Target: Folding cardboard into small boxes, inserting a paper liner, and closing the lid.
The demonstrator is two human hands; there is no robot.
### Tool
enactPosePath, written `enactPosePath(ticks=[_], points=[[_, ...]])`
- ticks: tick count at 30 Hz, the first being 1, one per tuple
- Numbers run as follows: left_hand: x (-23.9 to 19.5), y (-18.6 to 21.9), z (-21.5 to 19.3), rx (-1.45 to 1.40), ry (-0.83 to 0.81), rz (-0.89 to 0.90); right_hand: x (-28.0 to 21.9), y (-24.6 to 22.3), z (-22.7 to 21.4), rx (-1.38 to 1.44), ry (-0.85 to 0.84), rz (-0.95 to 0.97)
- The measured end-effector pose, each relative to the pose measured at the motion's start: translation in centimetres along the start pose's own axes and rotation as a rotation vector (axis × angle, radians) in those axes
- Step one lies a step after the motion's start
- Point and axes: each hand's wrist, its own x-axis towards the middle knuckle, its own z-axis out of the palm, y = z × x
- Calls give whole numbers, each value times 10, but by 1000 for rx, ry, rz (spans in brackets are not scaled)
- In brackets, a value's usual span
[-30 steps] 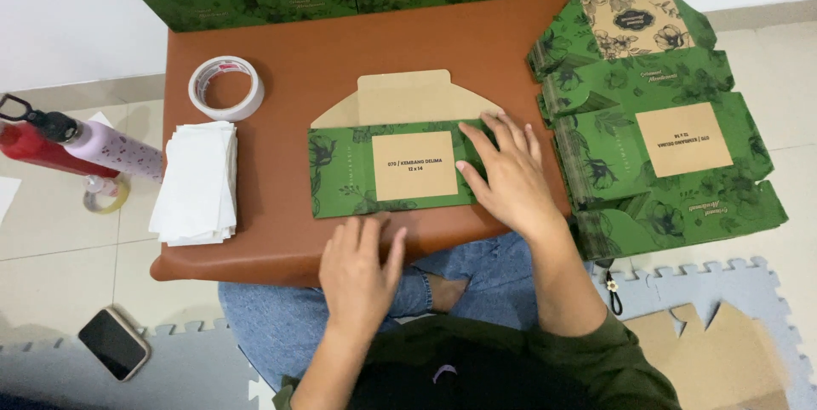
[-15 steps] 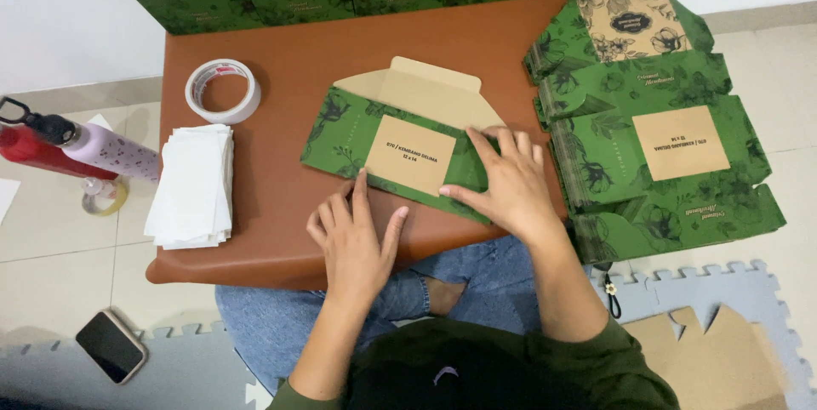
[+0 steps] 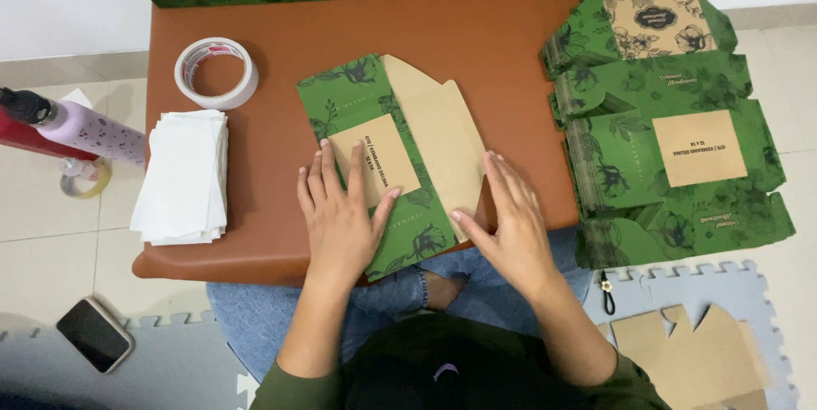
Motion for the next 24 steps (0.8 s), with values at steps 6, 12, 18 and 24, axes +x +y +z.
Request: enactPosePath(ticks=[6, 12, 18, 24], points=[[0, 0, -2, -39, -27, -16, 20, -7, 4, -161, -115, -176], [-4, -5, 9, 73, 36, 36, 91, 3, 5, -231, -302, -180], [2, 7, 3, 61, -132, 206, 135, 11, 23, -290, -367, -154], [17, 27, -14, -13, -8, 426, 65, 13, 25, -265, 93, 32]])
